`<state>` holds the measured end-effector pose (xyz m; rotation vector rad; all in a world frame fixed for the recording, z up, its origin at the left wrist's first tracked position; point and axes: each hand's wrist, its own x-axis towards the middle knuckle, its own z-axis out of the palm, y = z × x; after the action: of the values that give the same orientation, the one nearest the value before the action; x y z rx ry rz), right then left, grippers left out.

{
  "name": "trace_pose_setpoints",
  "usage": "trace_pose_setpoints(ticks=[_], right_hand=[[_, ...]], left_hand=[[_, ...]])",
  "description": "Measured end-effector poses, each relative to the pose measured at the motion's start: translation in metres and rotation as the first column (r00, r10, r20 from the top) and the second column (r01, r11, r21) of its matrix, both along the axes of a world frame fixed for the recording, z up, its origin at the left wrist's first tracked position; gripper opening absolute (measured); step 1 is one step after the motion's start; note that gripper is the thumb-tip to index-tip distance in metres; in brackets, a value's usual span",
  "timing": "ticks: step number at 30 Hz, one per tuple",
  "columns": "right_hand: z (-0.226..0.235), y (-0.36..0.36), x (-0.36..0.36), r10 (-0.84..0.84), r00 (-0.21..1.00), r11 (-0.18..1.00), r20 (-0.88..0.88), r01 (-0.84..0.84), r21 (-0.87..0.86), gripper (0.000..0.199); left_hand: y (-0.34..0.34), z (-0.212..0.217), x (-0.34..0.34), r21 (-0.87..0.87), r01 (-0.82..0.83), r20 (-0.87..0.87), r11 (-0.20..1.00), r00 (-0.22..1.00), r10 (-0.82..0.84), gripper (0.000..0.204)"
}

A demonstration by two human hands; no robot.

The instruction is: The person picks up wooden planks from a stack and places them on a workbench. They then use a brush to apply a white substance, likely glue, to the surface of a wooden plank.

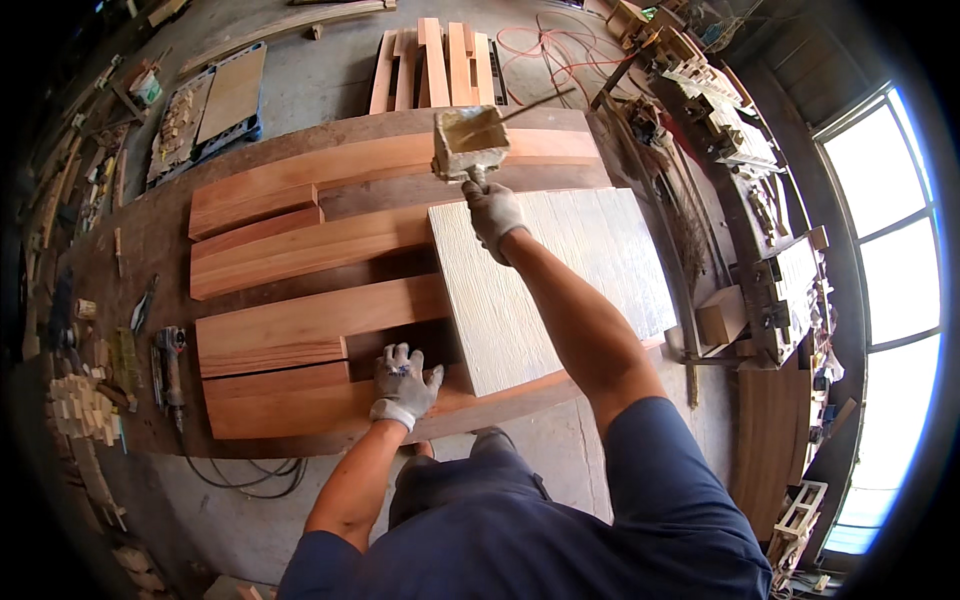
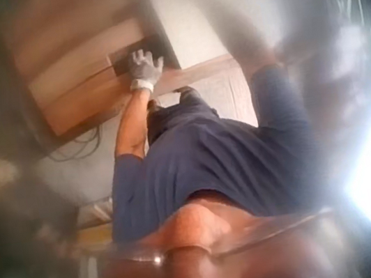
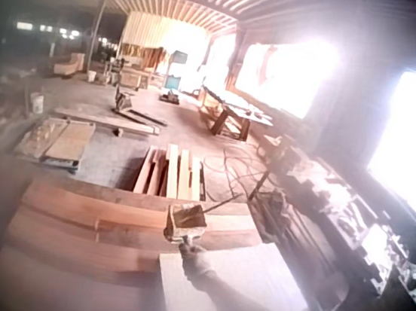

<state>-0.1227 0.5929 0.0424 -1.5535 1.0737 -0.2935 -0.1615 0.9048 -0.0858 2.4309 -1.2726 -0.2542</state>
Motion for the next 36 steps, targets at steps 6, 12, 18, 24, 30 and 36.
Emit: trace_pose_setpoints(ticks=[6, 12, 18, 24, 30, 36], right_hand=[[-0.019, 0.032, -0.059, -0.013, 0.994, 0.997, -0.107, 0.004, -0.079, 0.05], [-0.049, 0.115, -0.188, 0.176, 0.934, 0.819, -0.311, -0.315, -0.48, 0.045], [0.033, 0.226, -0.335, -0.017, 0.878, 0.997, -0.479, -0.022, -0.076, 0.03], [0.063, 0.196, -0.329, -0.203, 0.875, 0.97, -0.439, 0.242, 0.035, 0.034], [-0.013, 0.085, -0.245, 0.068, 0.917, 0.966, -0.393, -0.16, -0.205, 0.05], [-0.045, -0.067, -0.072, 0.054, 0.987, 0.961, -0.151, -0.093, -0.261, 0.056]], left_hand=[[-0.005, 0.001, 0.002, -0.012, 0.019, 0.033, 1.0, 0.999, -0.019, 0.041], [0.001, -0.011, -0.004, -0.072, 0.01, 0.111, 0.997, 0.994, -0.002, 0.041], [-0.006, -0.006, -0.001, 0.067, 0.023, 0.045, 0.998, 0.999, -0.026, 0.046], [-0.009, -0.007, -0.003, 0.031, 0.007, 0.057, 1.0, 0.998, -0.008, 0.044], [-0.002, -0.018, -0.004, 0.003, -0.015, 0.122, 1.0, 0.992, 0.014, 0.047], [-0.005, -0.007, -0.004, -0.006, 0.017, 0.111, 1.0, 0.994, -0.016, 0.042]])
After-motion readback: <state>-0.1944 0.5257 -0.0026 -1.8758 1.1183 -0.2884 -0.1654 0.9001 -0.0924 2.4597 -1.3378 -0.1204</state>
